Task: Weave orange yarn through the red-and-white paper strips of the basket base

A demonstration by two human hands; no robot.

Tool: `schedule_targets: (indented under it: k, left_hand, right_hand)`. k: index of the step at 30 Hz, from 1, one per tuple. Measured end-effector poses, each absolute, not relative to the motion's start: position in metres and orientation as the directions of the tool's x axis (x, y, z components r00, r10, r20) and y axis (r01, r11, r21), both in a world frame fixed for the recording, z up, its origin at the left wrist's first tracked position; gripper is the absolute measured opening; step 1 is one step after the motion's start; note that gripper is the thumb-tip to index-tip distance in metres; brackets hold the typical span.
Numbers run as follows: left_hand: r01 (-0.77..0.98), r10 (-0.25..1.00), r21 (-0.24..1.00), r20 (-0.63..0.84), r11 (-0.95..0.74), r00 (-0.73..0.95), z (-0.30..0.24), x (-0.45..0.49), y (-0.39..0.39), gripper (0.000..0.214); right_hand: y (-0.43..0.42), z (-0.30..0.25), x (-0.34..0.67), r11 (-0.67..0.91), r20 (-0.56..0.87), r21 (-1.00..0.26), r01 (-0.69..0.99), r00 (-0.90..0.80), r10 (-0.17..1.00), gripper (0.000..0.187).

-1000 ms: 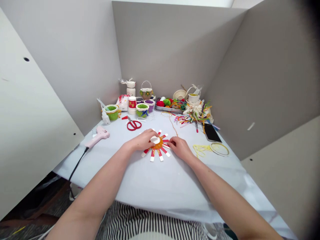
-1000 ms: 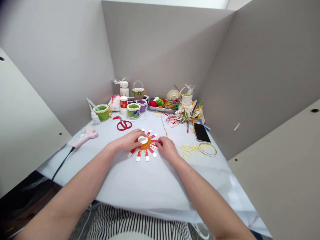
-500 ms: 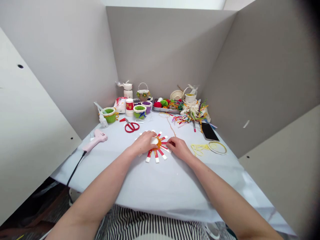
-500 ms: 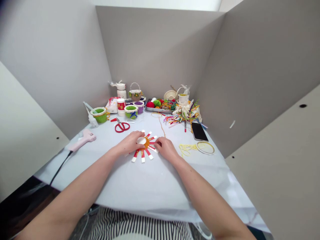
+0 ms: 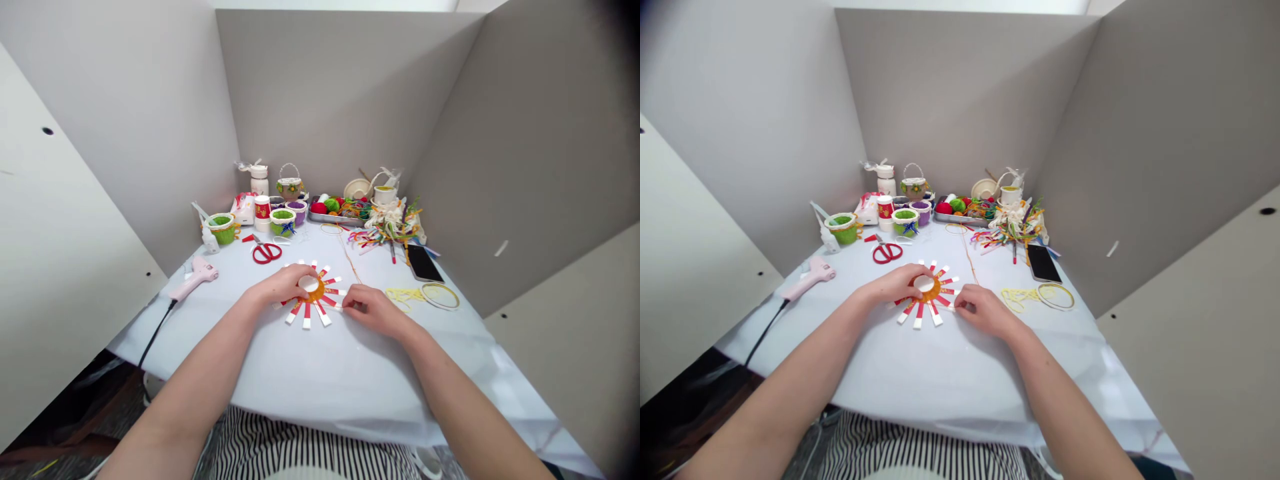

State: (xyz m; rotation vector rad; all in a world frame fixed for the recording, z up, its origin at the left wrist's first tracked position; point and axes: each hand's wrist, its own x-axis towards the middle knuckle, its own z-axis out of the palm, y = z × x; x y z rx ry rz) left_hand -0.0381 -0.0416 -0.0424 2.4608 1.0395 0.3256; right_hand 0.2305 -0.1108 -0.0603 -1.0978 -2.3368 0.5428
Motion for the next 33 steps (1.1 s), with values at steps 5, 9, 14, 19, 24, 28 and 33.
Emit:
schedule_targets:
  k: [5,9,14,19,24,28,33]
  left_hand:
    - [0.603,0.71,0.508,0.024,-0.615,0.704,-0.042,-0.04,-0.041,0.047]
    - [0.604,0.71,0.506,0.022,-0.616,0.704,-0.039,-0.038,-0.043,0.046]
    - [0.615,0.712,0.504,-0.002,-0.606,0.702,-0.035,-0.036,-0.046,0.045]
    - [0.606,0.708,0.509,0.008,-0.611,0.706,-0.034,-0.036,-0.046,0.042]
    - [0.596,0.7,0.517,0.009,-0.614,0.714,-0.035,-0.036,-0.045,0.042]
    - [0.592,0.7,0.523,0.013,-0.613,0.714,-0.036,-0.036,-0.045,0.044]
    - [0.595,0.705,0.526,0.012,-0.608,0.709,-0.035,-0.035,-0.046,0.043]
  right_hand:
    - [-0.128,-0.062,0.23,0.671,0.261,-0.457,0.583,-0.634,0.728,0.015]
    - [-0.136,-0.065,0.229,0.682,0.251,-0.408,0.607,-0.643,0.723,0.017]
    - [-0.135,-0.066,0.228,0.618,0.28,-0.356,0.7,-0.551,0.786,0.016]
    - [-0.134,-0.067,0.228,0.552,0.272,-0.363,0.75,-0.482,0.833,0.016]
    - [-0.142,-0.07,0.229,0.606,0.339,-0.318,0.729,-0.51,0.791,0.022]
    - [-0.153,-0.074,0.227,0.695,0.383,-0.153,0.703,-0.606,0.697,0.028]
    - [-0.159,-0.078,0.223,0.654,0.372,-0.025,0.756,-0.6,0.708,0.031]
